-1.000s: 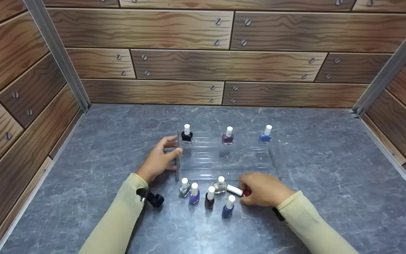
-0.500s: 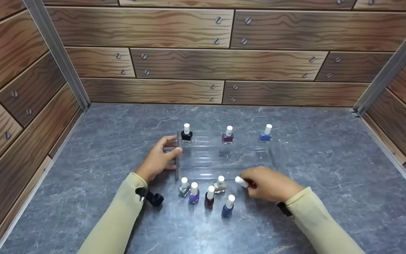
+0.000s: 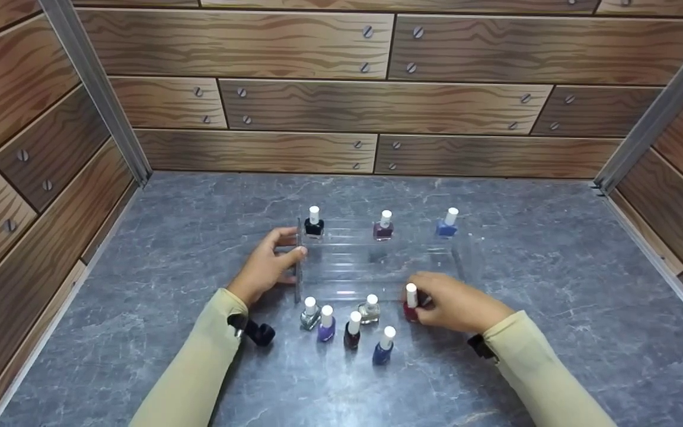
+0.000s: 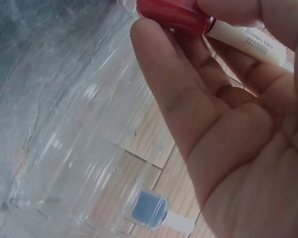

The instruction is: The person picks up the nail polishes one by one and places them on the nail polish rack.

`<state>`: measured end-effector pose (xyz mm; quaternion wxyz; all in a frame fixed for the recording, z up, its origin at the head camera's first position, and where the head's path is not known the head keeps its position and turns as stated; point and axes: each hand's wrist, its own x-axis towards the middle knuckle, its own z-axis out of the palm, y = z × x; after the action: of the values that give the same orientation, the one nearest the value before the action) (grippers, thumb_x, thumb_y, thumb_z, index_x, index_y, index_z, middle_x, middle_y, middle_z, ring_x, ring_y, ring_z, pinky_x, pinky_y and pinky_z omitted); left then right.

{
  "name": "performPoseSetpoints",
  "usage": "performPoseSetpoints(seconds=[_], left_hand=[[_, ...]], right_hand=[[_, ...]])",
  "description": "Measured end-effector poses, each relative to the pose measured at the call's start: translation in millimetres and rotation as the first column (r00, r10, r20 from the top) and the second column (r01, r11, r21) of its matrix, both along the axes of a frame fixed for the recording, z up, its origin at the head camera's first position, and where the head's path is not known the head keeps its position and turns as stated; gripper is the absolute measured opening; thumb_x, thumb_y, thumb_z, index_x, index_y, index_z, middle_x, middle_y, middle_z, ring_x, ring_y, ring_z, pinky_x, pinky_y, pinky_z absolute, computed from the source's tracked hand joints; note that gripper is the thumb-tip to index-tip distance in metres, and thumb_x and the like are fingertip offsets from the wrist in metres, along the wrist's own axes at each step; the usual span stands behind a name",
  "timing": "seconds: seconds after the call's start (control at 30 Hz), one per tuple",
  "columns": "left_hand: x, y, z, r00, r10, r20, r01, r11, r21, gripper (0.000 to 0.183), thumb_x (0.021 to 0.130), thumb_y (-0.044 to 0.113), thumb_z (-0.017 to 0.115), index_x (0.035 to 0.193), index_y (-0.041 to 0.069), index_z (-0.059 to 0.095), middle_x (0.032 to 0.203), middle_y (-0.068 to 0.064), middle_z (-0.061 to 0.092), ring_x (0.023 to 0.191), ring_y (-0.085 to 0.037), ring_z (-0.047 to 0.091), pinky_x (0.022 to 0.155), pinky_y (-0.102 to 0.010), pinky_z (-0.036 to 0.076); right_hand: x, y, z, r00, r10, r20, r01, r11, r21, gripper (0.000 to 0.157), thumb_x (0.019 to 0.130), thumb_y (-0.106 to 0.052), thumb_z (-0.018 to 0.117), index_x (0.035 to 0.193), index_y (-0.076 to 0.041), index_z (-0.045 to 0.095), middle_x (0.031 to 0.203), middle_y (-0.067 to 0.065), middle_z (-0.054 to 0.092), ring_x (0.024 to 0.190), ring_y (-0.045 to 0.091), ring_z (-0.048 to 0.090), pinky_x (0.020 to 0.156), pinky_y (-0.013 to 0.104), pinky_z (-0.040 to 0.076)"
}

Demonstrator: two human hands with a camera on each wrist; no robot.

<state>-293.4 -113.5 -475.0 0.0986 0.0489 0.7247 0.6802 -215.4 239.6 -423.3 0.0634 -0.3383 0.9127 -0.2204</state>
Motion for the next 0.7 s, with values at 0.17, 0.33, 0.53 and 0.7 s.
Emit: performPoseSetpoints(seconds=[0.17, 0.33, 0.53, 0.7], left_hand=[[0.1, 0.7, 0.8, 1.000, 0.005, 0.005, -0.005, 1.000, -0.001, 0.056, 0.098, 0.017, 0.072, 0.149, 0.014, 0.049, 0.146, -0.016, 0.050, 0.119, -0.035, 0.062, 0.079, -0.046, 0.066], [0.8, 1.0, 0.8, 1.000, 0.007, -0.001, -0.007, 1.000, 0.003, 0.056, 0.098, 0.016, 0.073, 0.149, 0.013, 0.049, 0.147, -0.017, 0.049, 0.119, -0.035, 0.062, 0.078, -0.047, 0.066], [0.2, 0.8, 0.5, 1.000, 0.004, -0.003, -0.004, 1.000, 0.003, 0.057, 0.098, 0.017, 0.073, 0.150, 0.013, 0.049, 0.146, -0.017, 0.050, 0.119, -0.035, 0.061, 0.079, -0.046, 0.066], [0.6, 1.0, 1.2, 1.000, 0.005, 0.001, -0.005, 1.000, 0.009, 0.056, 0.098, 0.016, 0.073, 0.149, 0.012, 0.049, 0.146, -0.016, 0.050, 0.118, -0.034, 0.062, 0.078, -0.046, 0.066]], right_hand=[[-0.3, 1.3, 0.2, 1.000, -0.021, 0.017, 0.021, 1.000, 0.018, 0.024, 0.084, -0.001, 0.074, 0.094, -0.016, 0.058, 0.091, -0.005, 0.061, 0.085, 0.013, 0.060, 0.076, 0.032, 0.059], [-1.5, 1.3, -1.4, 0.999, -0.011, 0.042, 0.011, 1.000, -0.008, 0.022, 0.085, 0.000, 0.073, 0.093, -0.016, 0.059, 0.090, -0.006, 0.063, 0.085, 0.011, 0.061, 0.076, 0.030, 0.059], [-1.9, 1.7, -2.2, 0.999, -0.005, 0.052, 0.006, 1.000, -0.015, 0.022, 0.084, 0.001, 0.072, 0.092, -0.014, 0.060, 0.089, -0.006, 0.064, 0.083, 0.011, 0.061, 0.073, 0.028, 0.059], [-2.3, 0.9, -2.9, 0.999, 0.007, 0.032, -0.007, 1.000, -0.012, 0.022, 0.083, 0.002, 0.071, 0.091, -0.014, 0.059, 0.085, -0.008, 0.059, 0.078, 0.007, 0.056, 0.068, 0.025, 0.055]])
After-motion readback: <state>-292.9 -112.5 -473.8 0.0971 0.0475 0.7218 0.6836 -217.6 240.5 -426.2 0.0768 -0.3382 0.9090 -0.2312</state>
